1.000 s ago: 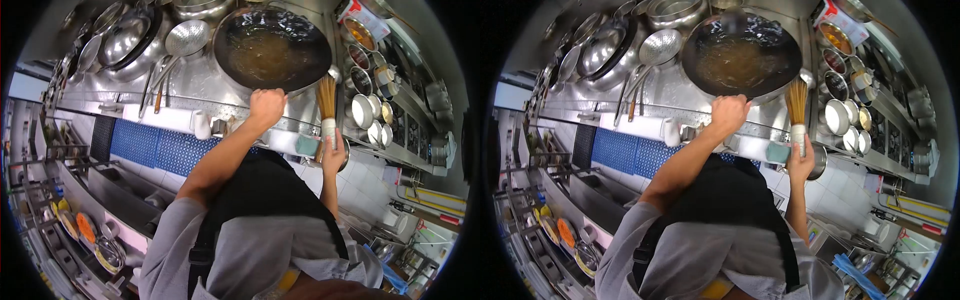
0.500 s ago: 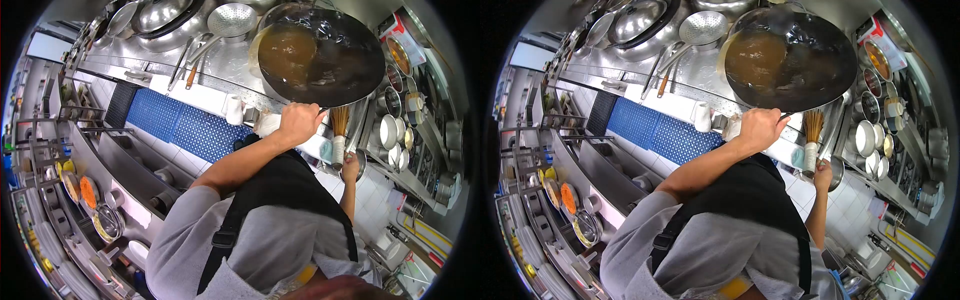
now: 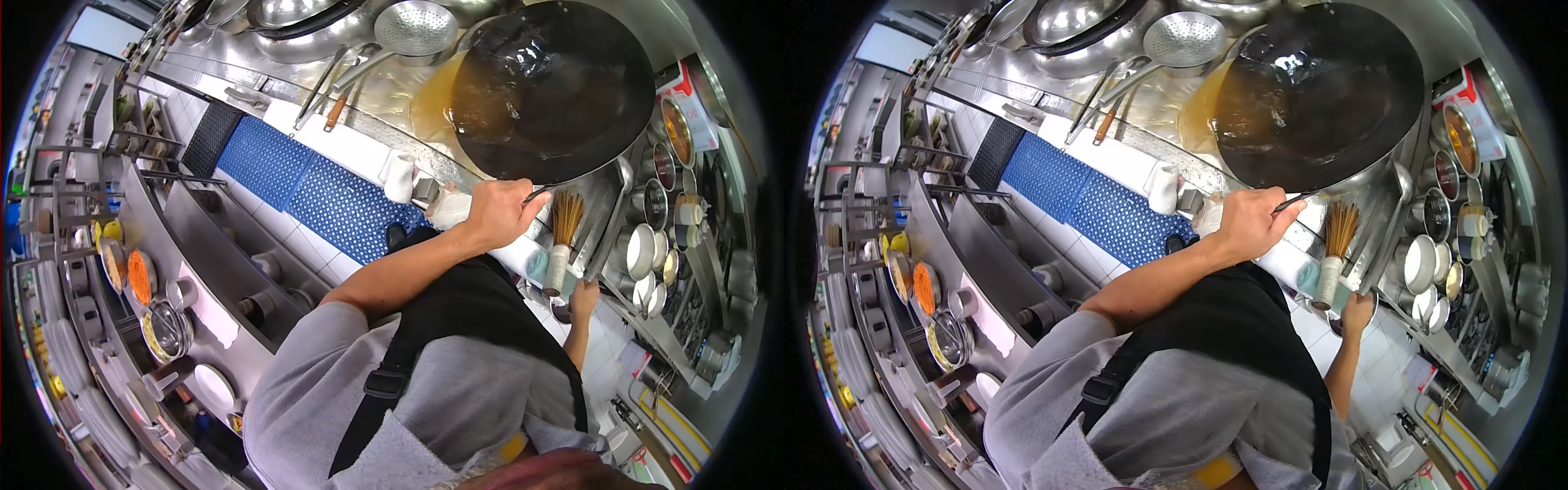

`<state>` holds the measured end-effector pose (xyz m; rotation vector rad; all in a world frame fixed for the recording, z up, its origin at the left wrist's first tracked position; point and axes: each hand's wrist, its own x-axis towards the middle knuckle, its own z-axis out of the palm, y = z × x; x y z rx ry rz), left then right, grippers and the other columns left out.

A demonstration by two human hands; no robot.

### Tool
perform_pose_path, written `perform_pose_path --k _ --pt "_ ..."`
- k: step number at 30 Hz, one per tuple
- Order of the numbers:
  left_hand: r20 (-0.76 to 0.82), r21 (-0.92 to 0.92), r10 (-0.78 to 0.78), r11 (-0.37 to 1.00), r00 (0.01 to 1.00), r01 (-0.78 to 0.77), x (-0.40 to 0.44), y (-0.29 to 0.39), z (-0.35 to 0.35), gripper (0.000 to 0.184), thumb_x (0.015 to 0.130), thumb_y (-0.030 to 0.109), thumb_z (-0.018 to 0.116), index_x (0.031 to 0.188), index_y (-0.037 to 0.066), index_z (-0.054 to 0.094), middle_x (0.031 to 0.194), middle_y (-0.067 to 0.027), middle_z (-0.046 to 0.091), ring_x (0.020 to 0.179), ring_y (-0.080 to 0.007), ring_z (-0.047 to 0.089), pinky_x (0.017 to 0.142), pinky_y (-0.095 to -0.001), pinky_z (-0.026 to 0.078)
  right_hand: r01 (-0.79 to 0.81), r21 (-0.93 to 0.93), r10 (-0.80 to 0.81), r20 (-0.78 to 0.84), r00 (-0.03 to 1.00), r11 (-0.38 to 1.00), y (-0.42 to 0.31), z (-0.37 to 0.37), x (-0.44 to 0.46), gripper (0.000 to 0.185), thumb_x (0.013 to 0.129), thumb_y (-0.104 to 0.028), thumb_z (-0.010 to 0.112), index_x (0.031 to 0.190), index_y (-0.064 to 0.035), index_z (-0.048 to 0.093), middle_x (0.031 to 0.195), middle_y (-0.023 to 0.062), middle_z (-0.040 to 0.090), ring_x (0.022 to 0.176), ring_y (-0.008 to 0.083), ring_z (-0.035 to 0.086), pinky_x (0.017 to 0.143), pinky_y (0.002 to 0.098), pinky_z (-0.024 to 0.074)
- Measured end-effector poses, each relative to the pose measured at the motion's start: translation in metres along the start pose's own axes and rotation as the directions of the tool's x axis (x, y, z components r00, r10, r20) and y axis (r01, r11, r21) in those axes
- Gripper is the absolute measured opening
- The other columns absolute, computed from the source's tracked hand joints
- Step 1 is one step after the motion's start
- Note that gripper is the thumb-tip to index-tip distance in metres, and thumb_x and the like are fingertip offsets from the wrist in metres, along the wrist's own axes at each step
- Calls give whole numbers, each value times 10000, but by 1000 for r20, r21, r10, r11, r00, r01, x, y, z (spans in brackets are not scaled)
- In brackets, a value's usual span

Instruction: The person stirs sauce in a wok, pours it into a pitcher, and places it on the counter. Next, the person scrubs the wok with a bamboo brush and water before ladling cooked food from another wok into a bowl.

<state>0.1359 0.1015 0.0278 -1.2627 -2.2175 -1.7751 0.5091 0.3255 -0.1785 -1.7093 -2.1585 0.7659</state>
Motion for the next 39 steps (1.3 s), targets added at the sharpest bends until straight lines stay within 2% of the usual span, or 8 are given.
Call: perform_pose_path --k 7,12,17,21,25,27,35,39 --pt "-47 -125 -112 987 993 105 33 17 6 449 965 256 712 632 25 519 524 -184 477 441 -340 496 458 -430 377 -146 445 102 121 987 884 -113 -49 -28 130 1005 -140 569 935 -47 511 548 -21 461 367 71 390 342 278 315" --pt "-217 -235 -151 967 964 99 83 31 35 466 1007 235 672 646 -14 514 519 -102 413 527 -92 364 459 -355 326 42 543 -63 19 998 838 -126 -73 9 187 1032 -197 601 938 -60 515 526 -24 452 375 76 415 355 268 308" --pt "-273 -262 -152 962 950 79 115 32 68 454 1000 248 673 665 -24 533 543 -158 464 510 -127 383 467 -382 360 219 624 -243 -48 969 750 -217 -114 57 194 1033 -196 583 1127 -27 578 586 -21 486 419 69 422 389 244 330" --pt "-25 -44 -23 999 999 22 75 6 78 414 961 307 698 672 43 566 577 -207 549 511 -425 573 489 -478 443 262 789 -446 18 895 557 -340 -131 81 400 1034 -163 565 1404 -14 533 766 -4 541 547 55 485 436 224 376" --pt "394 321 124 910 911 -263 44 -76 83 353 929 365 670 721 81 694 623 -145 657 601 -344 679 581 -488 532 252 742 -506 133 852 621 -450 -84 119 188 1017 -166 618 1190 -98 587 627 -69 452 481 33 425 402 197 331" --pt "557 351 63 886 828 -303 48 -97 90 339 945 353 633 739 94 710 693 -148 697 665 -337 708 649 -486 546 200 729 -502 222 836 655 -500 -58 125 419 994 -127 633 1404 -147 549 633 -65 446 482 38 424 396 214 334" --pt "664 339 -16 898 747 -282 84 -121 97 334 964 340 585 808 105 763 751 -142 730 737 -333 729 737 -470 558 661 184 -685 134 716 727 -605 145 245 477 848 -46 618 1321 8 596 710 108 638 455 202 580 425 369 467" --pt "675 339 -45 905 736 -256 91 -112 92 345 974 366 579 858 93 756 773 -146 728 792 -343 725 797 -444 550 271 435 -466 443 766 858 -652 154 247 169 873 -41 617 1024 33 616 674 102 598 491 192 566 427 351 463"
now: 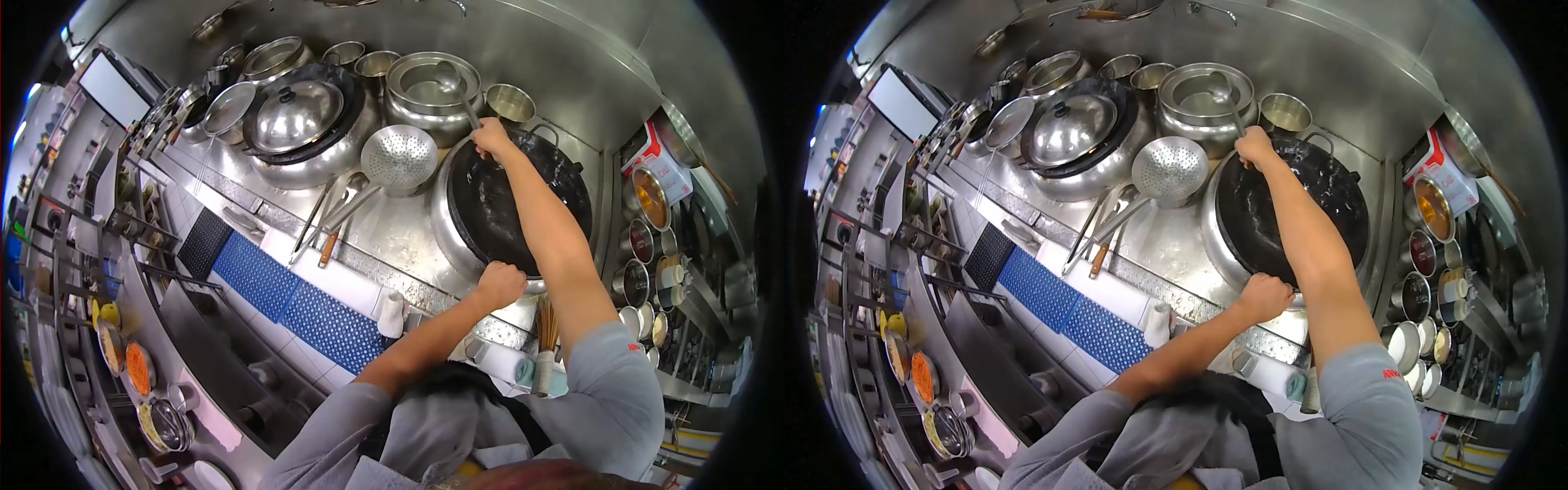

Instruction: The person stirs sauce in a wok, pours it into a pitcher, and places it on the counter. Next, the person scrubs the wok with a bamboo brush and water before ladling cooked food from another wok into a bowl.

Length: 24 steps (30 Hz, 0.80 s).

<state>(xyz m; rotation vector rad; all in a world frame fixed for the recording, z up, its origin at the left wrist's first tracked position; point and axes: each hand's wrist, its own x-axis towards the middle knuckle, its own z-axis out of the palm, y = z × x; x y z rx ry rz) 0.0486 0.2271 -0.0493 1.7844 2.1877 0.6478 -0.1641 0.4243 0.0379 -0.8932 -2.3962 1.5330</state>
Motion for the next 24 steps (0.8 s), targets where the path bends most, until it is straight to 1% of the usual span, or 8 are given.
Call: perform_pose_path --k 4,6,10,12,14,17,19,24 --pt "-290 -326 -37 943 956 -62 -11 -1 -26 245 958 279 663 952 37 696 953 -157 661 928 -361 647 864 -424 509 -273 549 137 275 951 790 3 -15 29 69 942 -56 610 922 0 573 749 75 591 539 133 533 425 273 428" --pt "-506 -459 -68 865 860 -202 -10 -16 -35 150 942 168 704 951 23 669 962 -141 601 892 -348 598 834 -437 498 -333 689 113 345 932 644 14 -31 17 74 938 -63 623 919 -8 576 774 89 615 556 132 548 442 271 438" --pt "-594 -614 -387 784 706 -87 27 -77 -50 197 1050 189 578 1034 16 672 977 -107 672 876 -208 651 766 -339 523 -261 823 -57 333 941 504 46 -49 -46 76 959 -82 610 995 -32 565 830 80 620 566 105 526 439 248 409" --pt "-459 -781 -494 621 739 -70 73 -133 -48 249 1092 192 459 1146 48 655 975 -71 686 821 -132 664 699 -285 548 -207 845 -135 309 941 493 60 -59 -86 159 974 -88 596 1118 -34 555 849 65 611 568 90 524 423 242 409" --pt "-159 -984 -691 170 705 -55 118 -157 -81 292 1085 280 470 1190 63 636 1019 -79 675 857 -171 679 705 -313 561 -143 843 -191 278 941 519 69 -68 -131 381 989 -100 588 1352 -18 509 867 55 605 566 71 525 396 226 425" --pt "15 -1000 -773 -10 634 12 195 -192 -115 340 1066 238 463 1294 9 566 1089 -151 676 947 -259 689 801 -373 584 -138 857 -177 256 950 497 100 -78 -180 606 994 -81 597 1553 -25 371 875 59 608 520 83 544 396 235 460" --pt "-72 -997 -710 59 701 -43 238 -207 -127 299 1045 225 441 1158 -6 593 965 -138 656 830 -253 680 742 -389 588 -96 860 -186 216 958 501 123 -78 -202 638 991 -62 605 1574 -36 348 884 64 610 501 101 553 383 243 460" --pt "12 -988 -575 -132 818 -79 273 -140 -166 209 1021 263 551 952 66 557 762 -55 564 594 -156 545 529 -332 487 0 762 -150 127 980 648 178 -65 -182 665 911 -74 745 1509 -38 455 925 52 649 657 122 619 616 289 525"
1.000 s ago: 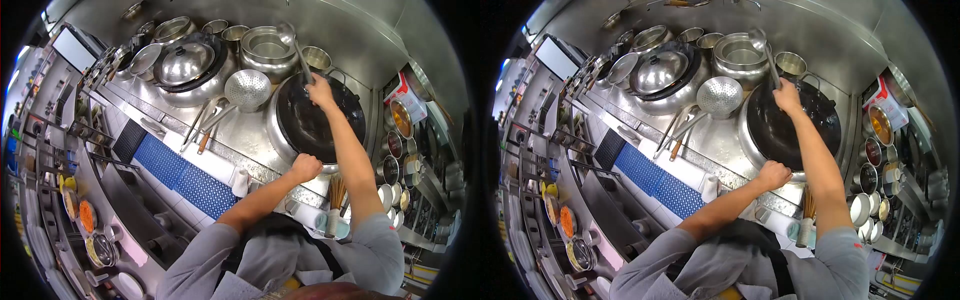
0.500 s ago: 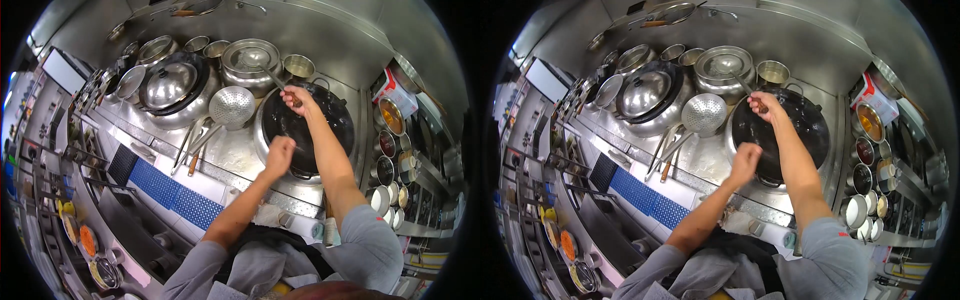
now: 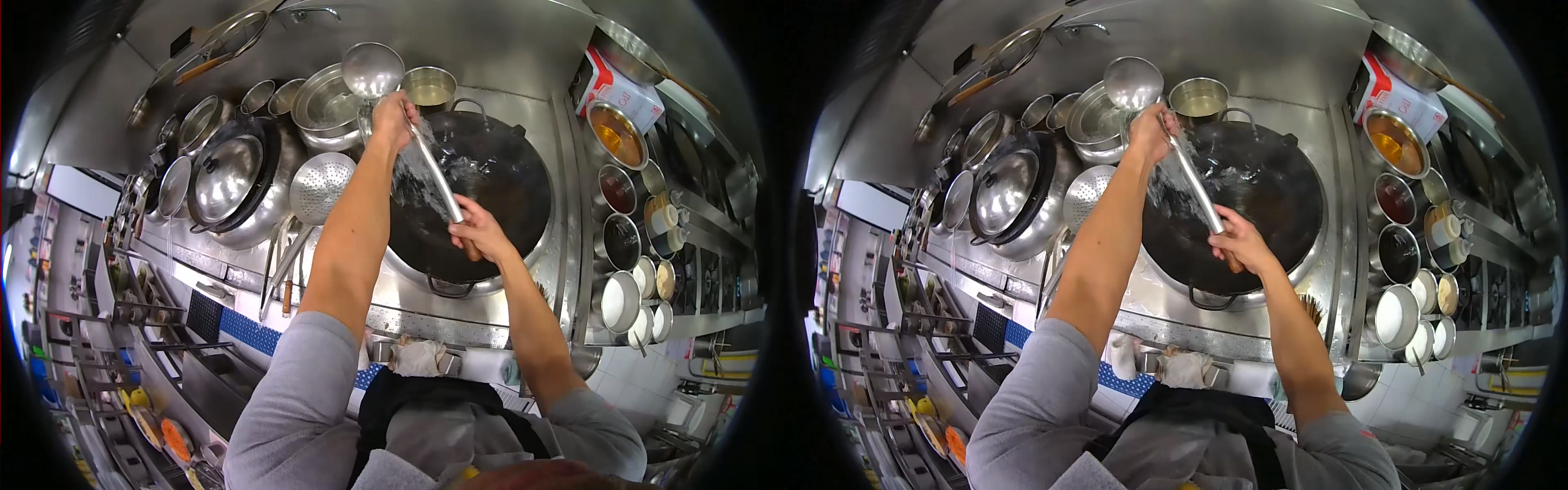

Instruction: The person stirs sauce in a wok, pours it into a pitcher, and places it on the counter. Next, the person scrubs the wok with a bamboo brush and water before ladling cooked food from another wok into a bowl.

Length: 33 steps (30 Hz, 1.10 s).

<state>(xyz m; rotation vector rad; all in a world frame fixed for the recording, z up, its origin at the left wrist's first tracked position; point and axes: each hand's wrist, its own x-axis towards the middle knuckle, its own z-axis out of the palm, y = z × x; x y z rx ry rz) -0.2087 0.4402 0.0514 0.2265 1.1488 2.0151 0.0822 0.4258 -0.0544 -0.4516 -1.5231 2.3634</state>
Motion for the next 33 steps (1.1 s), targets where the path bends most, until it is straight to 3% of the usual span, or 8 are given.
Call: perform_pose_path --k 3,7,12,15,21,23,27,33 --pt "120 87 123 987 985 -134 12 -4 10 232 1010 279 624 884 105 535 647 8 456 515 -120 438 470 -288 402 -211 -462 187 -97 978 862 38 -12 61 489 911 -170 770 1334 -5 590 846 59 661 660 150 640 630 335 528" --pt "49 276 191 941 980 -197 -7 5 7 304 1025 327 611 874 66 576 635 -31 517 492 -146 486 466 -313 420 -45 -678 -112 -187 976 734 50 13 113 241 964 -258 727 970 -37 631 625 22 563 478 130 519 458 343 431" --pt "-29 849 367 500 930 -170 -9 -21 -77 453 1041 385 551 1048 -60 636 796 -239 697 715 -380 699 668 -473 548 7 -782 -169 -126 978 624 -18 82 138 424 919 -189 702 1273 -12 548 964 278 712 894 447 706 795 517 531" --pt "322 903 590 45 741 -428 -26 -35 -141 490 1065 421 487 1097 -36 660 922 -201 735 864 -280 745 765 -415 563 103 -913 -318 -31 948 395 -25 98 171 522 898 -114 652 1382 -32 473 1056 328 685 1045 507 649 926 575 497" --pt "-53 725 434 636 899 -264 -165 -59 -147 281 1013 190 645 1214 -6 667 974 -69 706 832 -125 653 706 -281 541 -30 -987 -76 -42 996 157 -41 123 268 236 874 -113 636 1035 59 627 840 275 710 836 468 714 724 520 577" --pt "-19 618 346 741 938 -261 -194 -77 -149 278 1019 181 635 1226 -3 659 1005 -68 704 861 -126 665 715 -279 554 -167 -666 206 -21 978 727 -46 109 285 248 913 -106 621 680 -21 613 583 152 624 442 286 618 442 401 510" --pt "-22 502 191 851 981 -154 -206 -84 -134 245 1035 161 605 1222 12 660 1037 -70 703 886 -137 680 733 -284 572 -393 80 392 25 920 916 -66 108 245 116 992 -114 574 902 -42 578 739 76 621 525 114 541 433 265 418" --pt "-92 180 -26 983 995 43 -138 -65 -105 293 1064 176 451 1261 22 603 1022 -101 686 904 -194 676 764 -352 586 -299 249 274 129 953 921 -97 99 127 109 1003 -141 582 941 -57 549 814 49 610 544 53 511 413 236 403"
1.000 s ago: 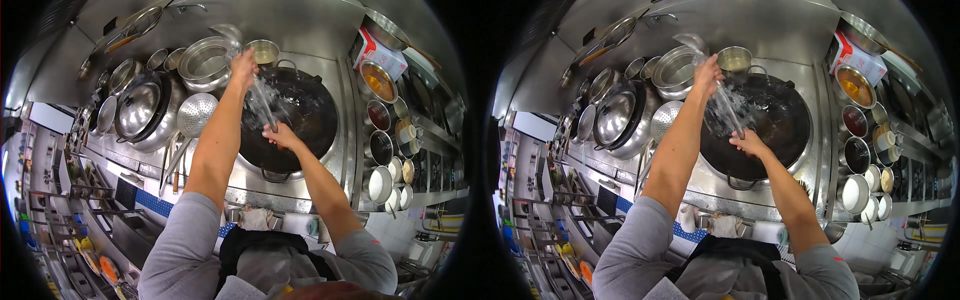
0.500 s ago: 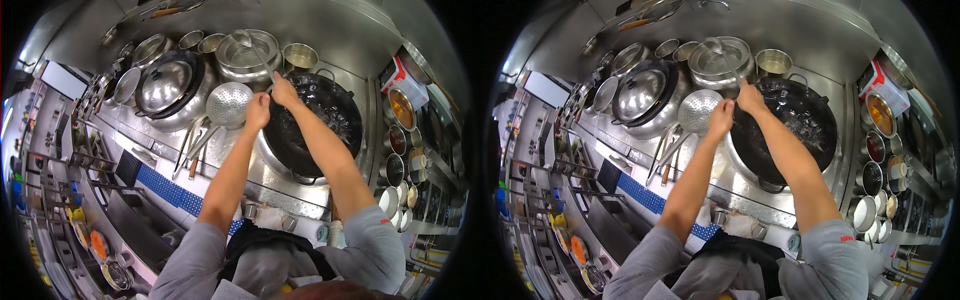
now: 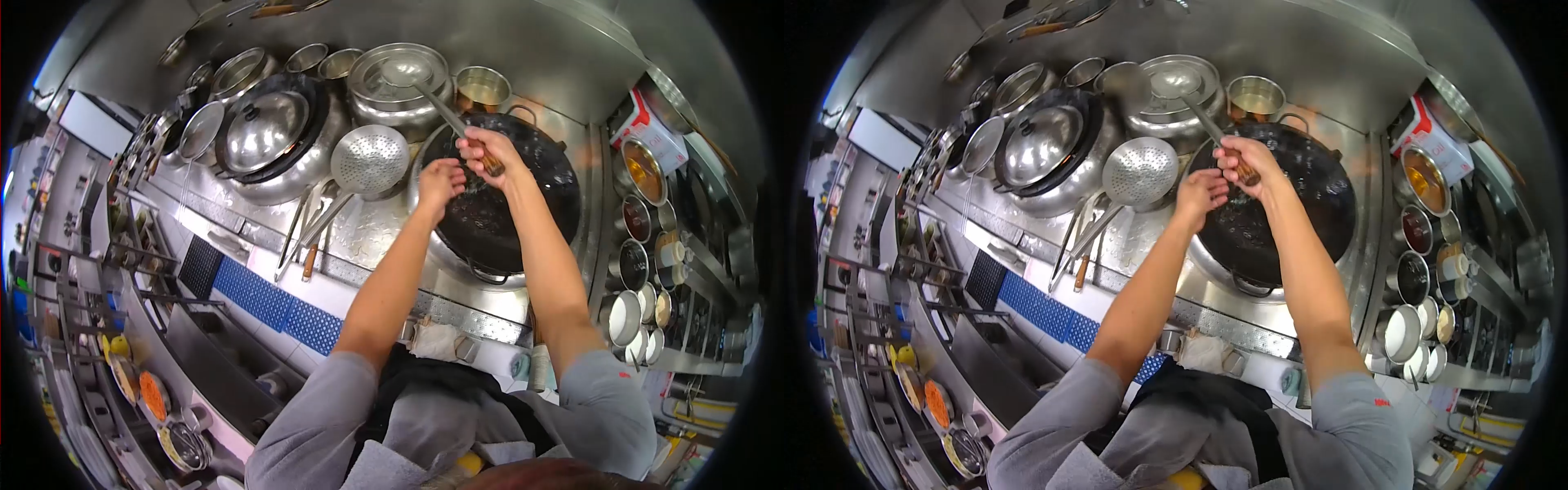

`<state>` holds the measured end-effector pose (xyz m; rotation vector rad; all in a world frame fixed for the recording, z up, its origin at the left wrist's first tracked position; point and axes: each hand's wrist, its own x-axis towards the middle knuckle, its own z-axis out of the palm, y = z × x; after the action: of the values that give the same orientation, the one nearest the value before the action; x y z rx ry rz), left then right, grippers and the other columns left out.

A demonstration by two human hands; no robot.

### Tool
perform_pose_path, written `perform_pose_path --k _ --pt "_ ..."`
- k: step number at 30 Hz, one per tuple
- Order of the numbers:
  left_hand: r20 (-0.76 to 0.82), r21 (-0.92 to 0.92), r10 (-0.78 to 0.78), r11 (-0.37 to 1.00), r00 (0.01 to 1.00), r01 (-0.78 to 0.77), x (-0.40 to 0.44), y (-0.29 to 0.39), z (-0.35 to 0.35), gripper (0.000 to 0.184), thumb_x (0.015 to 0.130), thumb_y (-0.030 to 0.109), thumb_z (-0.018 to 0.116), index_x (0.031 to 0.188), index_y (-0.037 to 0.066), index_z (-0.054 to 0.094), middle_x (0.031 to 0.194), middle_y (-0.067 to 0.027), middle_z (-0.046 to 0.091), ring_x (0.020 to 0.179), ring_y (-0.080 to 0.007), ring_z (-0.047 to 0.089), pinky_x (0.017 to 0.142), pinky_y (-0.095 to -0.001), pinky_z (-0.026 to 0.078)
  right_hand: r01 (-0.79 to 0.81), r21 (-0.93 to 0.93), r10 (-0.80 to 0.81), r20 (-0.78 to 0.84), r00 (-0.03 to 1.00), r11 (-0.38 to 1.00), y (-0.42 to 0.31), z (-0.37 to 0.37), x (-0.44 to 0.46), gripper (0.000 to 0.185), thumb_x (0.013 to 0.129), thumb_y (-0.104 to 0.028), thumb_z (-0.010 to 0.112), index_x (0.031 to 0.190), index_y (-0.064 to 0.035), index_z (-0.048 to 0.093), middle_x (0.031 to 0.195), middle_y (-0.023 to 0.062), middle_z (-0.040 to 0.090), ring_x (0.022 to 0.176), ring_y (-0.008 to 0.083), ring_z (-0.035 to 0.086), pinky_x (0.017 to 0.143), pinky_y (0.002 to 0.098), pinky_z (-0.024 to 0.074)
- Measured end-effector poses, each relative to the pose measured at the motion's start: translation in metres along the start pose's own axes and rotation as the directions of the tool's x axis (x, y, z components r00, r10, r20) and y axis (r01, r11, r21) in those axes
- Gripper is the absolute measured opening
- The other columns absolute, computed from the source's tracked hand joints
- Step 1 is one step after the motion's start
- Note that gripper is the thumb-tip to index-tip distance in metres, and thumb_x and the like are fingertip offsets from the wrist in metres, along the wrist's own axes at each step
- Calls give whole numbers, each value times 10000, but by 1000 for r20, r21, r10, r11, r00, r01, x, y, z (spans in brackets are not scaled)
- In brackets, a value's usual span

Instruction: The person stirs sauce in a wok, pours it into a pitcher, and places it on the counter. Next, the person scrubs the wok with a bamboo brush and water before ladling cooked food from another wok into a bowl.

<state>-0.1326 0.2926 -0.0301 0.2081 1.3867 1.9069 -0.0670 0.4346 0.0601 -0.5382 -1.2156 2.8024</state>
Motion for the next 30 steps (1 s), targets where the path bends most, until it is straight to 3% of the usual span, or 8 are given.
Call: perform_pose_path --k 7,12,14,16,20,21,22,30 --pt "-252 -266 -283 940 925 215 103 -24 24 223 1043 144 487 1190 28 608 1020 -154 667 856 -244 667 776 -402 599 82 -225 -114 -133 985 971 10 20 -189 633 968 -76 603 1540 25 350 882 70 611 502 70 500 358 253 421" --pt "-136 -218 -356 921 925 322 138 -71 39 152 1005 29 487 990 66 633 790 -81 650 670 -213 648 591 -360 564 77 -586 -247 -215 945 807 47 -4 -280 624 946 14 606 1540 -22 417 882 39 665 517 61 545 451 230 453" --pt "-262 -269 -217 952 941 144 102 -57 67 160 994 40 507 931 73 650 742 -66 639 663 -228 657 587 -358 563 -70 -909 -375 -238 896 410 58 -12 -310 629 935 25 609 1537 -6 431 1082 84 699 617 65 565 578 228 482" --pt "-195 125 -118 982 974 144 116 -80 54 220 1001 167 518 868 67 660 712 -60 641 658 -209 669 587 -351 560 -32 -897 -491 -270 828 440 74 -29 -333 669 903 14 623 1543 -35 433 1112 178 695 647 141 582 635 291 499" --pt "-13 945 18 327 1000 7 68 -60 54 492 1042 487 538 842 54 657 636 -76 621 501 -207 595 467 -378 487 18 -928 -713 -273 645 372 134 -97 -382 701 891 18 614 1560 -60 420 1202 247 676 761 226 623 725 351 515" --pt "-50 662 11 749 999 25 31 -55 59 604 1054 562 479 796 40 639 590 -73 579 466 -185 527 463 -387 450 -30 -920 -717 -325 617 392 146 -107 -399 704 893 19 609 1564 -62 414 1207 249 676 807 256 644 761 365 525" --pt "-8 701 11 713 1000 -2 -1 -45 63 651 1060 566 461 718 35 617 591 -78 583 483 -196 538 497 -407 448 -212 -849 -590 -495 638 484 151 -112 -418 693 894 21 608 1556 -51 418 1199 251 676 851 286 676 793 362 541" --pt "655 739 -43 -173 754 -651 -172 -66 55 404 1041 354 533 858 43 714 907 -195 709 898 -417 658 818 -533 489 -395 -840 -736 -527 425 373 274 -186 -468 684 892 -7 622 1545 -36 420 1265 295 645 1055 426 675 925 473 521"
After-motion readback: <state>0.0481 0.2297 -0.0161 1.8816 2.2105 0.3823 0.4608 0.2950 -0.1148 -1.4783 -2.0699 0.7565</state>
